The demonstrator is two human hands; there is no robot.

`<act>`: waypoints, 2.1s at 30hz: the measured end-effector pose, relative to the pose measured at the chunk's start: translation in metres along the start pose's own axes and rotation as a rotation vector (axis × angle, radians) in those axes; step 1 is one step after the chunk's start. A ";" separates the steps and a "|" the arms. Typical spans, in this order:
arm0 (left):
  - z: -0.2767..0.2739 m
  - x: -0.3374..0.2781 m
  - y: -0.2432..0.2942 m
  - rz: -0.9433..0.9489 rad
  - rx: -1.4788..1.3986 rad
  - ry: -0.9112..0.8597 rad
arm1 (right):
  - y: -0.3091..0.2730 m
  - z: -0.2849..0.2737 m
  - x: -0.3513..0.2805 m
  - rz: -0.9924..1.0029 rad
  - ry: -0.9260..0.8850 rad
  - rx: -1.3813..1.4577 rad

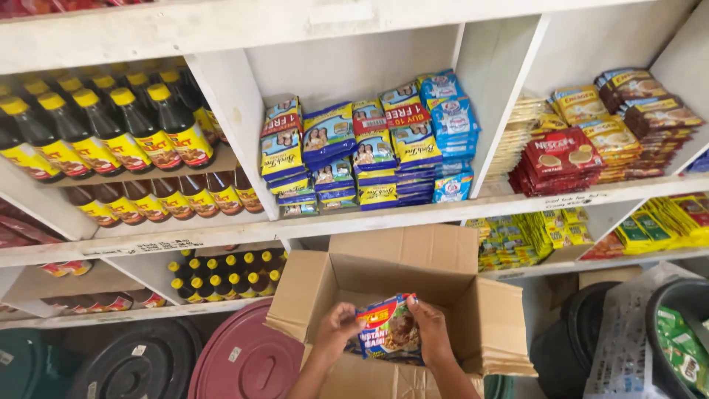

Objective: Stocking shelves with instant noodle packets from a box.

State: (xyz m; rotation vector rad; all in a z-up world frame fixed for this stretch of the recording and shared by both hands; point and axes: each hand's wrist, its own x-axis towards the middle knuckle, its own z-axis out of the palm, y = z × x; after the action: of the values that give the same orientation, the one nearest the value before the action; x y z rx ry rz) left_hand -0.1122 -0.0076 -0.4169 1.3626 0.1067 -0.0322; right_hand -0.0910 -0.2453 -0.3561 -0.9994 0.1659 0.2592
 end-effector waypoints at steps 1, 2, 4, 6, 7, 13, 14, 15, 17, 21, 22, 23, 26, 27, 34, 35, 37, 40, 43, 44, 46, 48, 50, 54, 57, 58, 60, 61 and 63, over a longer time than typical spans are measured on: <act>-0.004 0.000 -0.003 0.012 -0.068 -0.028 | -0.006 0.004 0.000 -0.033 0.011 -0.104; 0.010 -0.007 0.031 0.023 -0.071 -0.029 | -0.009 0.001 0.006 -0.041 0.004 -0.109; 0.035 -0.025 0.095 -0.132 0.084 0.004 | -0.012 -0.006 0.016 -0.109 -0.076 -0.322; 0.045 -0.029 0.117 -0.063 0.292 -0.072 | -0.025 0.002 0.017 -0.138 -0.124 -0.365; 0.050 -0.031 0.128 0.003 0.506 -0.151 | -0.032 0.006 0.018 -0.165 -0.168 -0.402; 0.060 -0.032 0.124 0.004 0.456 -0.228 | -0.034 -0.001 0.038 -0.178 -0.157 -0.356; 0.068 -0.035 0.138 0.007 0.452 -0.227 | -0.038 -0.001 0.042 -0.179 -0.159 -0.360; 0.076 -0.038 0.151 -0.044 0.428 -0.232 | -0.043 -0.001 0.047 -0.181 -0.187 -0.406; 0.085 -0.029 0.164 -0.086 0.406 -0.242 | -0.068 0.012 0.057 -0.193 -0.215 -0.454; 0.077 0.016 0.144 -0.010 0.233 -0.338 | -0.125 0.040 0.072 -0.358 -0.152 -0.629; 0.073 0.027 0.132 0.088 0.265 -0.303 | -0.131 0.038 0.074 -0.530 -0.092 -0.654; 0.084 0.025 0.170 0.057 0.260 -0.320 | -0.154 0.051 0.049 -0.506 -0.065 -0.654; 0.108 -0.001 0.248 -0.011 0.188 -0.196 | -0.194 0.078 -0.024 -0.751 0.146 -0.826; 0.107 -0.005 0.254 0.078 0.132 -0.179 | -0.197 0.085 -0.044 -0.962 0.145 -0.878; 0.104 -0.006 0.287 0.336 0.002 -0.185 | -0.165 0.136 -0.087 -1.343 -0.093 -1.301; 0.100 -0.007 0.287 0.337 0.004 -0.202 | -0.159 0.139 -0.085 -1.347 -0.073 -1.304; 0.094 -0.004 0.293 0.318 -0.064 -0.238 | -0.153 0.146 -0.075 -1.343 0.018 -1.383; 0.083 -0.001 0.294 0.316 -0.129 -0.299 | -0.153 0.153 -0.071 -1.353 0.090 -1.374; 0.079 0.008 0.294 0.254 -0.121 -0.298 | -0.155 0.156 -0.074 -1.290 0.114 -1.368; 0.079 0.010 0.288 0.269 -0.129 -0.293 | -0.155 0.154 -0.074 -1.305 0.103 -1.373; 0.082 0.012 0.277 0.213 -0.163 -0.268 | -0.156 0.150 -0.074 -1.229 0.117 -1.369; 0.087 0.010 0.285 0.245 -0.172 -0.262 | -0.167 0.151 -0.071 -1.223 0.076 -1.333; 0.095 0.007 0.303 0.273 -0.171 -0.271 | -0.183 0.155 -0.069 -1.217 0.052 -1.292; 0.113 -0.006 0.359 0.563 0.059 -0.308 | -0.224 0.167 -0.067 -1.264 0.042 -1.191; 0.122 -0.005 0.405 0.753 0.190 -0.301 | -0.259 0.184 -0.059 -1.451 0.019 -1.155; 0.125 -0.004 0.420 0.820 0.226 -0.295 | -0.272 0.190 -0.056 -1.540 0.006 -1.121; 0.129 0.005 0.447 0.908 0.270 -0.264 | -0.295 0.209 -0.046 -1.610 0.000 -1.080; 0.131 0.009 0.461 0.983 0.309 -0.232 | -0.308 0.219 -0.041 -1.665 -0.005 -1.046; 0.134 0.016 0.496 1.066 0.352 -0.199 | -0.332 0.244 -0.027 -1.664 0.006 -0.975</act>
State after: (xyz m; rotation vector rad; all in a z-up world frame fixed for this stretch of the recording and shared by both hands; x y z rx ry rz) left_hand -0.0469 -0.0352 0.0919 1.6093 -0.8295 0.7338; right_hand -0.0163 -0.2128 0.0484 -1.7554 -0.8724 -1.3055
